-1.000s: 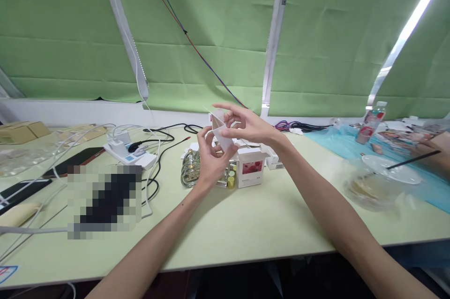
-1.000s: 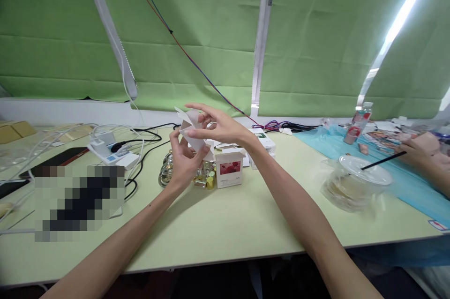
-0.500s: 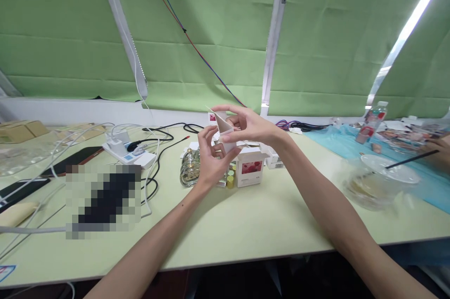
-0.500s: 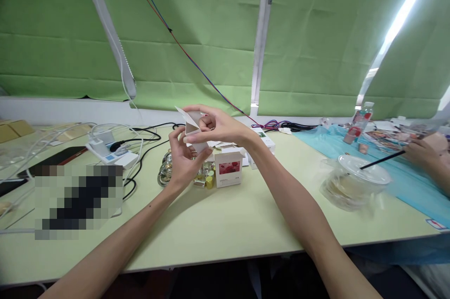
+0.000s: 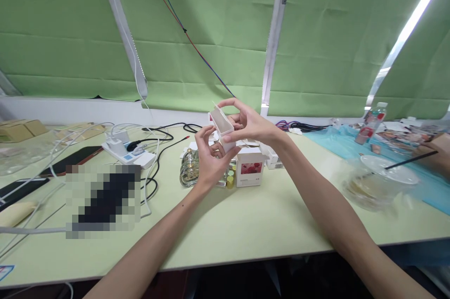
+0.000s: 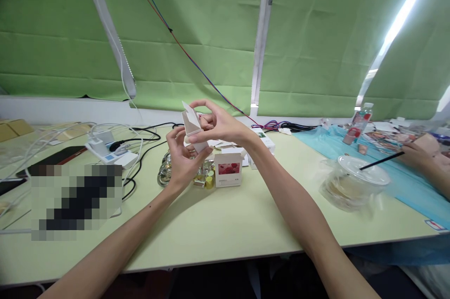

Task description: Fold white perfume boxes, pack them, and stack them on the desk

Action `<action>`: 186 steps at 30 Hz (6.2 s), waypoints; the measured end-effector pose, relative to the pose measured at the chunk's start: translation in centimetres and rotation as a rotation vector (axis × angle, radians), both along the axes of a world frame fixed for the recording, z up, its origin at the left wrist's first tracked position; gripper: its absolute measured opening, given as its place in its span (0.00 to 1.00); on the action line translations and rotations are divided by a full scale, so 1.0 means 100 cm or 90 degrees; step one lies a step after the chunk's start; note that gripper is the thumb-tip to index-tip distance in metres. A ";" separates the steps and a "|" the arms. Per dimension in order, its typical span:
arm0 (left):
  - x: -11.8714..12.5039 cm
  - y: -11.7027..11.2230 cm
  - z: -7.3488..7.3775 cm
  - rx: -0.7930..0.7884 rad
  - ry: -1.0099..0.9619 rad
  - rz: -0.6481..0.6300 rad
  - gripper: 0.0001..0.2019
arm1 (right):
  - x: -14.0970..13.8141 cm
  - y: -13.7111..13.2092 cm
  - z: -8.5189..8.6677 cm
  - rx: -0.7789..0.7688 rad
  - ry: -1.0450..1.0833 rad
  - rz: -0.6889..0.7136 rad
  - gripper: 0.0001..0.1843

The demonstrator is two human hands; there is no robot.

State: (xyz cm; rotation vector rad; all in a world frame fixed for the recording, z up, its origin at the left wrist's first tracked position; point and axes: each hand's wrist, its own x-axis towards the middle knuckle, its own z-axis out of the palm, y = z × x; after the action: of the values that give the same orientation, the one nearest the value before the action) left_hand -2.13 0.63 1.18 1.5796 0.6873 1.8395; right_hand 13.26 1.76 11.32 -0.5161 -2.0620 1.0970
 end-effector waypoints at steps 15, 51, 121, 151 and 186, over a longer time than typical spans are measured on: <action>-0.002 0.008 -0.004 0.059 0.055 0.058 0.39 | 0.005 0.014 -0.002 0.084 0.039 -0.047 0.40; -0.001 0.006 -0.005 -0.021 0.146 0.021 0.33 | 0.015 0.026 -0.004 -0.133 0.233 -0.183 0.29; 0.001 0.012 -0.011 0.003 0.114 0.010 0.28 | 0.013 0.044 -0.017 -0.355 0.108 -0.120 0.31; -0.003 0.015 -0.015 0.107 0.248 0.118 0.32 | 0.002 0.046 -0.023 -0.366 0.201 -0.144 0.26; 0.000 0.007 -0.011 0.003 0.134 0.062 0.30 | -0.002 0.043 -0.024 -0.367 0.186 -0.125 0.26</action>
State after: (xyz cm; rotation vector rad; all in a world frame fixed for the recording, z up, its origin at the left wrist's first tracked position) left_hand -2.15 1.37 0.11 1.7884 0.8682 1.7586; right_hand 13.08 6.08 8.94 -0.7652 -1.3995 1.5442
